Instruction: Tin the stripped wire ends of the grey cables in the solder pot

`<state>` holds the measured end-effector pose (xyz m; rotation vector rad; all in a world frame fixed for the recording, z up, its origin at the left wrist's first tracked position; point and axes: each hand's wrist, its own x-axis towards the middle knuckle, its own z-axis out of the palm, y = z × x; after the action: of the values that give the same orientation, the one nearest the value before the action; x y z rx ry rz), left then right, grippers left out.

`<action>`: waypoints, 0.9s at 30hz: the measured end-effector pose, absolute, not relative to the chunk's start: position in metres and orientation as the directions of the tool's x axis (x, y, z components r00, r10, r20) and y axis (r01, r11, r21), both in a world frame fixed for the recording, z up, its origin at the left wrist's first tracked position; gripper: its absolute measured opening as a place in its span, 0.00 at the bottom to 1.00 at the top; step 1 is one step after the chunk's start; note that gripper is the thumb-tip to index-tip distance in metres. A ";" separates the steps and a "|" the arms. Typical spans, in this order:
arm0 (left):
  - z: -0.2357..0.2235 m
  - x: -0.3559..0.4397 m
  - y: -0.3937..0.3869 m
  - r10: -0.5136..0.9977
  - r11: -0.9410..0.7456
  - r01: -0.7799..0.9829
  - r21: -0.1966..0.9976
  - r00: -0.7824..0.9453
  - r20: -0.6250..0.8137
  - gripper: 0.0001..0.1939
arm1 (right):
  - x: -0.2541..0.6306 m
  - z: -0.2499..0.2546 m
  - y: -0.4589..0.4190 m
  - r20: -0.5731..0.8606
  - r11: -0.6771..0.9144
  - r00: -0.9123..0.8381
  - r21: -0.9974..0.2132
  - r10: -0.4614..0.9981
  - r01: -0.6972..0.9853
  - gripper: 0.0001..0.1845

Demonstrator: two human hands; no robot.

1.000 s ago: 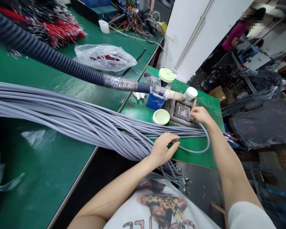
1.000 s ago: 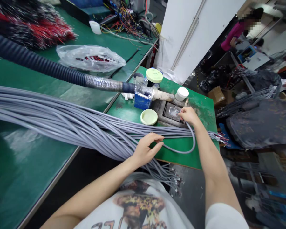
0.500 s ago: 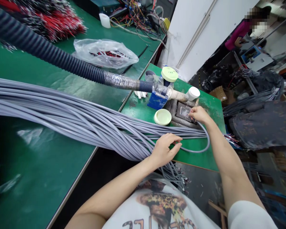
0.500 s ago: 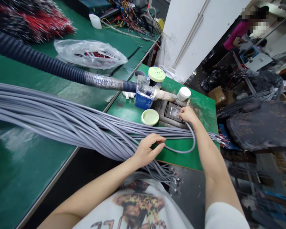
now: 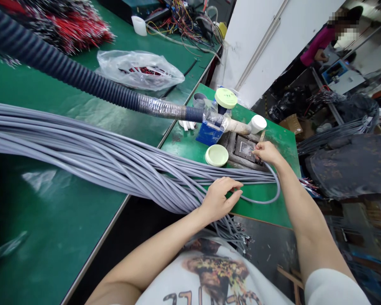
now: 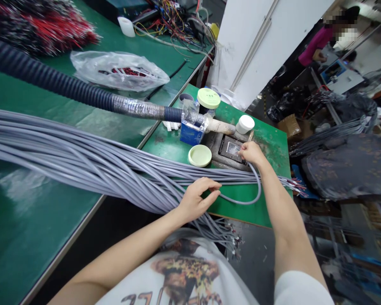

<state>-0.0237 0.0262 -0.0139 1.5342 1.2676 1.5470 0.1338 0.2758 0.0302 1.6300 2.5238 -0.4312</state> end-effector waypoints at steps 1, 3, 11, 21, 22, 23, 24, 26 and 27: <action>-0.014 -0.024 0.026 0.912 -0.355 0.199 0.913 -0.141 0.385 0.06 | 0.134 0.031 0.275 -0.234 0.386 -0.420 -0.178 0.877 0.905 0.10; -0.014 -0.023 0.027 0.913 -0.352 0.201 0.914 -0.141 0.383 0.06 | 0.135 0.031 0.273 -0.224 0.387 -0.420 -0.176 0.880 0.905 0.10; -0.014 -0.023 0.026 0.912 -0.357 0.216 0.909 -0.130 0.389 0.06 | 0.130 0.029 0.273 -0.214 0.392 -0.424 -0.177 0.880 0.903 0.10; -0.012 -0.024 0.027 0.911 -0.359 0.218 0.907 -0.126 0.392 0.06 | 0.133 0.025 0.274 -0.198 0.393 -0.424 -0.178 0.884 0.902 0.09; -0.012 -0.024 0.027 0.912 -0.360 0.219 0.907 -0.123 0.392 0.06 | 0.133 0.024 0.275 -0.193 0.396 -0.426 -0.175 0.884 0.901 0.09; -0.012 -0.024 0.027 0.912 -0.361 0.219 0.906 -0.119 0.392 0.07 | 0.134 0.023 0.275 -0.187 0.399 -0.427 -0.171 0.885 0.901 0.09; -0.012 -0.024 0.027 0.913 -0.362 0.221 0.906 -0.115 0.392 0.07 | 0.134 0.022 0.276 -0.181 0.401 -0.428 -0.167 0.886 0.901 0.09; -0.012 -0.024 0.027 0.912 -0.363 0.225 0.904 -0.112 0.394 0.07 | 0.134 0.021 0.276 -0.169 0.403 -0.427 -0.158 0.888 0.902 0.08; -0.012 -0.024 0.027 0.912 -0.363 0.226 0.904 -0.113 0.394 0.07 | 0.133 0.020 0.276 -0.163 0.403 -0.425 -0.153 0.890 0.902 0.07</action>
<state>-0.0243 0.0274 -0.0122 1.5790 1.2703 1.5203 0.1333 0.2763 0.0199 1.6529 2.5844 -0.3369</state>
